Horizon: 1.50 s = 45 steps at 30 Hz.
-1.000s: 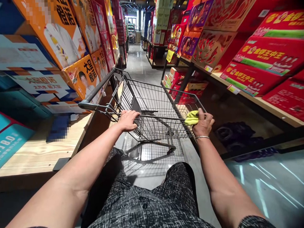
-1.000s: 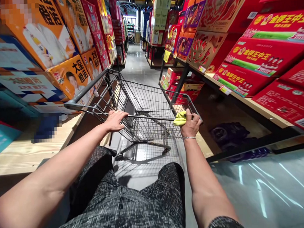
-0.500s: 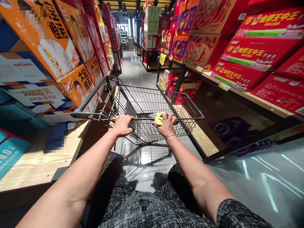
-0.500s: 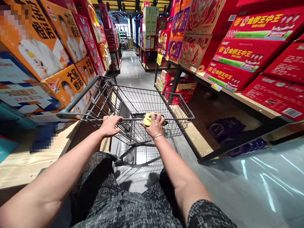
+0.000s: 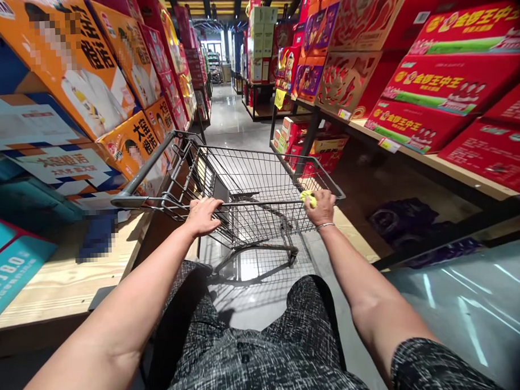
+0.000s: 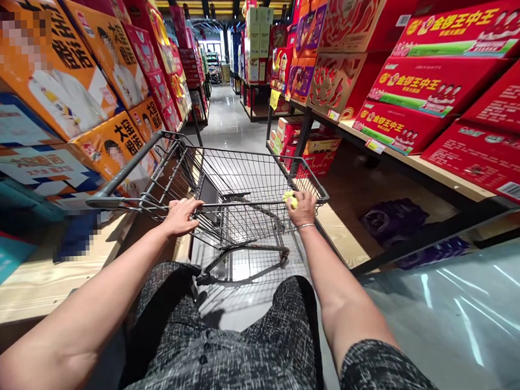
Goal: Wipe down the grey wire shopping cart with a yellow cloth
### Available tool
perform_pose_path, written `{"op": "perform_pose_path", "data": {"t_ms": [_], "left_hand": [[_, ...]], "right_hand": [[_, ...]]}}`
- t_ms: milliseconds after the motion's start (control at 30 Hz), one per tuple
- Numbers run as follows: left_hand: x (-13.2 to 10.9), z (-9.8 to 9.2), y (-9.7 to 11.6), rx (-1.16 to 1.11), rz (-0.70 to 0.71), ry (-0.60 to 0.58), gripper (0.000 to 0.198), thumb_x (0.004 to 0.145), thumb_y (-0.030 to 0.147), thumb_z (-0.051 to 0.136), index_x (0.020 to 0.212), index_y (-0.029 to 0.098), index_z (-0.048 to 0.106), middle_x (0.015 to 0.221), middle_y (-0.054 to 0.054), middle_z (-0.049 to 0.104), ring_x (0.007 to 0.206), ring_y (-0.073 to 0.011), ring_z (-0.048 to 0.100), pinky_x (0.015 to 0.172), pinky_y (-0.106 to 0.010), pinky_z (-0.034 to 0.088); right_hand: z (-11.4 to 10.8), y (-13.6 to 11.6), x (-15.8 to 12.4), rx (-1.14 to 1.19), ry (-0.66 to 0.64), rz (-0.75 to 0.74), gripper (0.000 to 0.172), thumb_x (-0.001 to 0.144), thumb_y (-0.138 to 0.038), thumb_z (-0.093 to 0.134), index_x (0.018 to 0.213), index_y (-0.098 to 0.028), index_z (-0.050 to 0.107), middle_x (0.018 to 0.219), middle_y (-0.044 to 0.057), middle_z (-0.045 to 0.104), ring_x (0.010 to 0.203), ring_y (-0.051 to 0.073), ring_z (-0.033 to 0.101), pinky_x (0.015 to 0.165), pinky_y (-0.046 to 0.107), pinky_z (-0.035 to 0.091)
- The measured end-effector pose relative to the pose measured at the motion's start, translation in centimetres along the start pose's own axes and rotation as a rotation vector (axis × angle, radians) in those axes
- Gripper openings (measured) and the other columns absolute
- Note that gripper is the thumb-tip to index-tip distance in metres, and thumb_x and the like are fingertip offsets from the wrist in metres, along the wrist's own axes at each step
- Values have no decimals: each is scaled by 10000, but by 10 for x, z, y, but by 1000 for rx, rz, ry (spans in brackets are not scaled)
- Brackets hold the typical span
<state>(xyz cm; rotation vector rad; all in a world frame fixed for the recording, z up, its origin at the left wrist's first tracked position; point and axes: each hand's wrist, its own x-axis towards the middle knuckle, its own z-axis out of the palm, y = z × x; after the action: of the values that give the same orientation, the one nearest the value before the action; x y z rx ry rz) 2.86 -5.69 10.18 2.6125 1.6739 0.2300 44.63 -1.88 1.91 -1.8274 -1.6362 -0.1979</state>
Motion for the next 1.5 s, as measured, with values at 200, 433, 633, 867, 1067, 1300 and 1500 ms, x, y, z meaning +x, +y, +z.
{"op": "perform_pose_path", "data": {"t_ms": [200,433,633,867,1067,1300,1500], "left_hand": [[4,-4,3,-7,-17,-44,558,727,329,543,1279,251,579,1194,-77,689,1119,-325,577,992,-492,350],[6,-2,7,-20,-23,2,536,727,313,547,1259,271,591,1138,-53,707,1093,-310,589,982,-473,337],[14,-1,4,-20,-35,13,497,725,324,558,1216,270,607,1124,-55,712,1094,-315,589,966,-481,331],[21,0,7,-12,-36,28,478,732,315,553,1202,249,611,1116,-61,715,1102,-316,591,982,-489,332],[20,-1,9,-35,-55,31,413,771,298,556,1175,251,626,1102,-55,723,1086,-304,595,1003,-477,344],[45,2,78,25,-63,27,632,864,306,543,1485,222,463,1447,-125,568,1380,-338,434,1167,-523,230],[93,23,141,-65,27,-156,675,856,452,593,1489,258,461,1457,-88,583,1333,-326,483,1151,-551,252]], "right_hand": [[-8,78,29,6,19,105,537,789,-366,526,1268,-123,542,1188,160,451,1144,320,391,1059,553,335],[11,79,34,115,121,397,329,713,-381,586,993,-212,551,1379,141,308,1231,344,344,1082,581,316],[26,43,17,166,211,470,331,764,-340,537,1076,-230,541,1322,120,360,1142,282,481,1097,569,344],[37,-90,-43,135,106,69,460,861,-345,546,1297,-198,542,1493,180,273,1330,356,316,1124,542,344],[26,-93,-40,84,-27,-296,440,866,-277,594,1306,-289,562,1502,119,333,1362,337,265,1156,552,319],[39,7,-36,128,185,-5,492,800,-255,574,1286,-218,507,1493,170,261,1391,365,270,1152,617,288],[81,-1,-66,340,149,314,591,698,-162,555,1276,-207,441,1546,179,182,1435,358,238,1168,601,261]]}}
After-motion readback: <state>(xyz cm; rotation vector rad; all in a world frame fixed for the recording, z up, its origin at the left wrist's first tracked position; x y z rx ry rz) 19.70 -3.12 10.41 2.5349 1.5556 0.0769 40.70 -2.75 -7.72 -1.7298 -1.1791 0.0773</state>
